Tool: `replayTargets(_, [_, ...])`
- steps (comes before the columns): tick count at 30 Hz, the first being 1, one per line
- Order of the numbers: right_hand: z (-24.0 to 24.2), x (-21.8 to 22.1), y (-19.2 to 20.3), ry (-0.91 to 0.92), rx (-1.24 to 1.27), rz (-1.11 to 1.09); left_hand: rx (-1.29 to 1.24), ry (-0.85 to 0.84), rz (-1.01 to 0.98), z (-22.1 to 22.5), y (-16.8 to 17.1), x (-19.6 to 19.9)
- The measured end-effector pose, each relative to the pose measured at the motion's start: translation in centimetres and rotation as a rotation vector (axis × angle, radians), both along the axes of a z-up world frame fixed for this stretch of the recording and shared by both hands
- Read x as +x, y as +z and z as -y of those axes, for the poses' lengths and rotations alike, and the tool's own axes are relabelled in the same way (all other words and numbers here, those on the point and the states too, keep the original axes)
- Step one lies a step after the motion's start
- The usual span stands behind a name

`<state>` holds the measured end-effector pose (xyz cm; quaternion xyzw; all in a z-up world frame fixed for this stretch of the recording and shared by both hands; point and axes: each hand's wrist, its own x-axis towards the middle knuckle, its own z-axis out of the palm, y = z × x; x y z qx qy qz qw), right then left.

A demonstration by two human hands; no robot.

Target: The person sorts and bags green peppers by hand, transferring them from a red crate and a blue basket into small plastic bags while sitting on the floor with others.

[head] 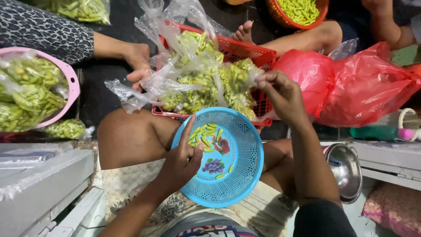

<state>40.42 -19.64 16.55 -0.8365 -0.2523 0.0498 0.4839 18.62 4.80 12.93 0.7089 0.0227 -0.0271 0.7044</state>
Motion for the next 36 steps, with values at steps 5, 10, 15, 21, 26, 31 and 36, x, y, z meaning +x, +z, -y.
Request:
replayTargets(5, [-2.6, -9.3, 4.3, 0.312, 0.075, 0.014, 0.034, 0.007, 0.081, 1.6, 1.4, 0.4])
replayTargets(10, [-5.0, -15.0, 4.8, 0.456, 0.214, 0.004, 0.04, -0.078, -0.001, 2.5, -2.9, -2.3])
replayTargets(15, [-1.9, -16.6, 6.3, 0.316, 0.174, -0.174, -0.054, -0.152, -0.045, 4.1, -2.5, -4.5])
replayTargets(21, [1.6, -16.4, 7.2, -0.08, 0.589, -0.032, 0.018, -0.243, 0.062, 4.8, -1.2, -4.2])
replayTargets(26, [0.1, -14.2, 9.2, -0.084, 0.704, 0.067, -0.139, -0.237, -0.142, 2.9, -0.5, -1.6])
replayTargets(31, [-3.1, -9.2, 11.1, 0.122, 0.708, 0.336, -0.426, -0.102, 0.145, 0.2, 3.4, 1.1])
replayTargets(36, [-9.8, -4.1, 9.2, 0.203, 0.307, -0.014, -0.294, -0.042, 0.149, 1.0, 0.3, 0.5])
